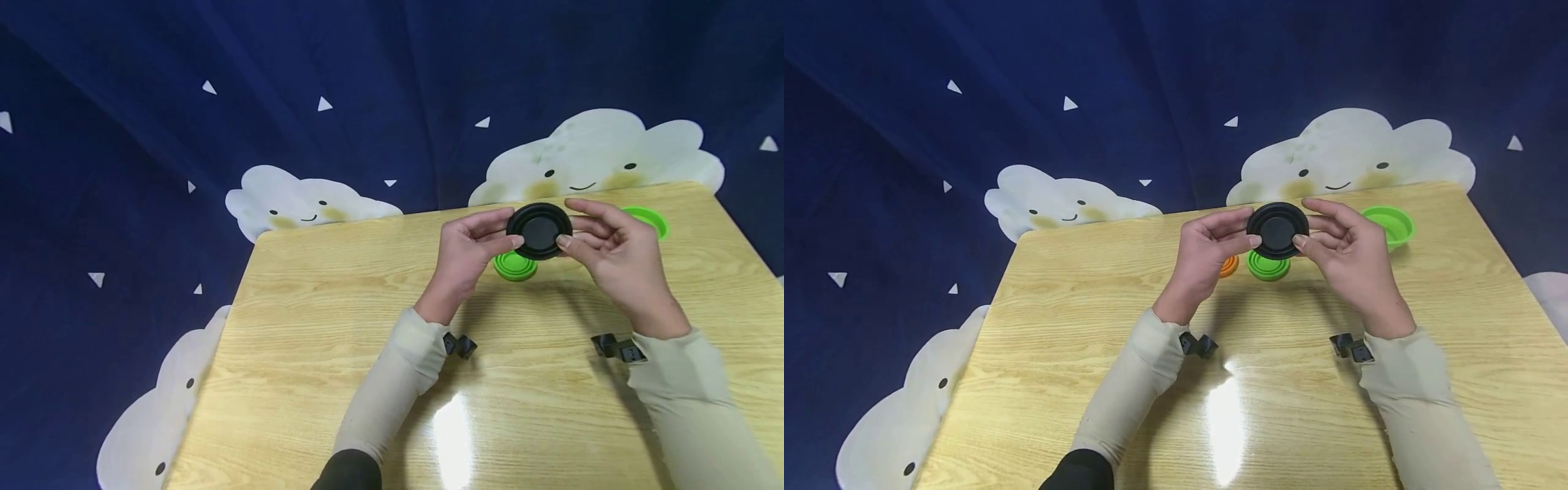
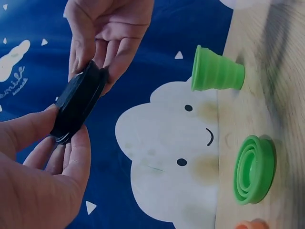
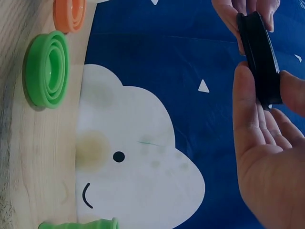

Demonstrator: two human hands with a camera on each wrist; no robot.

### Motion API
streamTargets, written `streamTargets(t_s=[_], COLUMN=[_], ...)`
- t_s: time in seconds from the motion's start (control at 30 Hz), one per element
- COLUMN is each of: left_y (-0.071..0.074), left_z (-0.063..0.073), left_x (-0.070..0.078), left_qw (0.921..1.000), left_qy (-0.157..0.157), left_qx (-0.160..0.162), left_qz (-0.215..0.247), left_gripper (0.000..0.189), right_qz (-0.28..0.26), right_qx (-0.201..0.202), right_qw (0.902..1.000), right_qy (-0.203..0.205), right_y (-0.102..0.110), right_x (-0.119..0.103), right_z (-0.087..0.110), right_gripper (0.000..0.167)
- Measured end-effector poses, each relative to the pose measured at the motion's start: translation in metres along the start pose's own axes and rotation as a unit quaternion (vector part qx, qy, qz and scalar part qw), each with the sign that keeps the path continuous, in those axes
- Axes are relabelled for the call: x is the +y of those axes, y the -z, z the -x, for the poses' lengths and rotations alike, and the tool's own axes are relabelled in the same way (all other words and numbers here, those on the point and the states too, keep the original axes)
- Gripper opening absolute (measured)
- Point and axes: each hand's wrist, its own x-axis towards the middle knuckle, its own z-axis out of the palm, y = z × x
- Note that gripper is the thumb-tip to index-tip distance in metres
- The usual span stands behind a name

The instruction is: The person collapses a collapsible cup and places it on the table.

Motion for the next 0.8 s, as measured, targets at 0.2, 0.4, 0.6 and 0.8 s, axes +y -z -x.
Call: streamTargets(t_s=[0.2, 0.4, 0.6, 0.8], left_y=[0.0012, 0.0050, 0.0085, 0.0091], left_z=[-0.0019, -0.0053, -0.0077, -0.0078], left_x=[-0.0045, -0.0089, -0.0093, -0.0091], left_qw=[0.9978, 0.9746, 0.9638, 0.9655], left_qy=[0.055, 0.209, 0.245, 0.234], left_qx=[0.014, -0.032, -0.062, -0.069], left_qz=[0.034, 0.074, 0.084, 0.092], left_gripper=[0.024, 0.039, 0.043, 0.040], right_qz=[0.058, 0.105, 0.152, 0.164], right_qx=[0.015, 0.020, 0.022, 0.025], right_qw=[0.9980, 0.9936, 0.9864, 0.9843], right_qy=[0.020, 0.038, 0.058, 0.062], right_y=[-0.0003, -0.0003, 0.0001, 0.0004], right_x=[-0.0007, 0.0011, 0.0019, 0.0016], right_z=[-0.0001, -0.0012, -0.0024, -0.0026], right_gripper=[0.051, 0.050, 0.051, 0.051])
